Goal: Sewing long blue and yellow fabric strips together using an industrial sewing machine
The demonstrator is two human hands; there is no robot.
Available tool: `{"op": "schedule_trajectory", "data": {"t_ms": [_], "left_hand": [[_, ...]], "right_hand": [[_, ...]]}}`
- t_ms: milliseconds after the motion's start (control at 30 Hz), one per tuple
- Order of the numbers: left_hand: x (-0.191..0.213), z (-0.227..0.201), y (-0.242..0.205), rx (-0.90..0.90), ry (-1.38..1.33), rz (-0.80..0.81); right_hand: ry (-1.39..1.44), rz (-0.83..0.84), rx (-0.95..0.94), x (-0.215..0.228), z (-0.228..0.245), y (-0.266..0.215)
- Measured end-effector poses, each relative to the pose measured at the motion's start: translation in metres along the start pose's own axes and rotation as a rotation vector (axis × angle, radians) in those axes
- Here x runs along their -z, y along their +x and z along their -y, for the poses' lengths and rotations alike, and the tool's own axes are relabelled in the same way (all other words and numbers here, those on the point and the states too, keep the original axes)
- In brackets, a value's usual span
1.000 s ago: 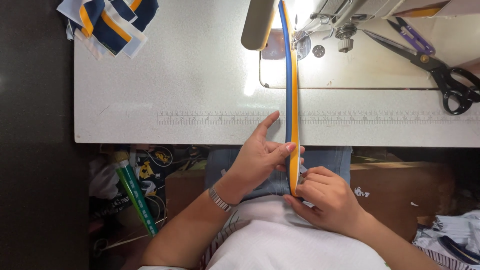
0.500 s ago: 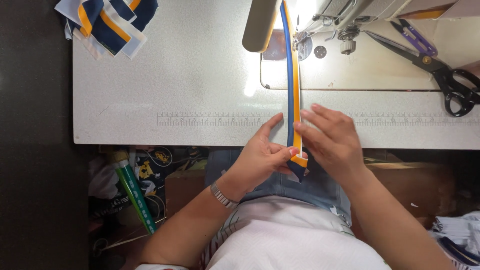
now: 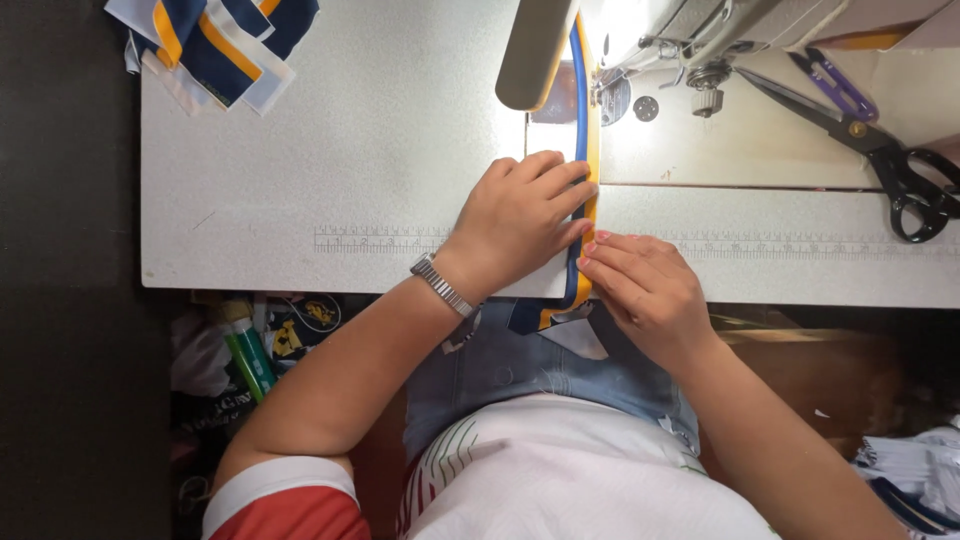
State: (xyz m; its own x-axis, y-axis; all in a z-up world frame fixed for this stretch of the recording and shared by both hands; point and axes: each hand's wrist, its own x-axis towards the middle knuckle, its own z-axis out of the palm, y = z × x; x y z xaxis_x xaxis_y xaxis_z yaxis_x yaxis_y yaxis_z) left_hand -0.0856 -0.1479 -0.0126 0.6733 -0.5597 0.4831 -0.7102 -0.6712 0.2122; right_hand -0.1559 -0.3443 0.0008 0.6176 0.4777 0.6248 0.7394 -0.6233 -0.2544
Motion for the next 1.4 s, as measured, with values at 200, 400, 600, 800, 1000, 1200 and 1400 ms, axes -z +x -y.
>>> {"op": "schedule_trajectory", "data": {"t_ms": [200, 400, 600, 800, 1000, 1200, 1400], "left_hand": [[0.011, 0.003, 0.001, -0.023, 0.022, 0.041], [0.024, 0.004, 0.001, -0.025, 0.033, 0.081], [0.016, 0.008, 0.004, -0.031, 0.036, 0.053], [-0.004, 0.018, 0.012, -0.034, 0.039, 0.005], [-0.027, 0.040, 0.022, -0.049, 0.115, -0.079], [-0.044, 0.048, 0.025, -0.030, 0.114, -0.153], [-0.002, 0.042, 0.044, 0.058, 0.125, -0.107]], "right_hand": [[-0.061, 0.059, 0.050, -0.004, 0.005, 0.003], [-0.128, 0.109, 0.078, -0.002, 0.005, -0.002], [-0.152, 0.103, 0.095, -0.004, -0.008, -0.006], [-0.151, 0.089, 0.069, -0.006, -0.019, 0.002], [-0.179, 0.057, 0.101, -0.013, -0.039, 0.010], [-0.195, 0.070, 0.083, -0.011, -0.043, 0.013], [-0.241, 0.127, 0.128, -0.002, -0.040, 0.036]]}}
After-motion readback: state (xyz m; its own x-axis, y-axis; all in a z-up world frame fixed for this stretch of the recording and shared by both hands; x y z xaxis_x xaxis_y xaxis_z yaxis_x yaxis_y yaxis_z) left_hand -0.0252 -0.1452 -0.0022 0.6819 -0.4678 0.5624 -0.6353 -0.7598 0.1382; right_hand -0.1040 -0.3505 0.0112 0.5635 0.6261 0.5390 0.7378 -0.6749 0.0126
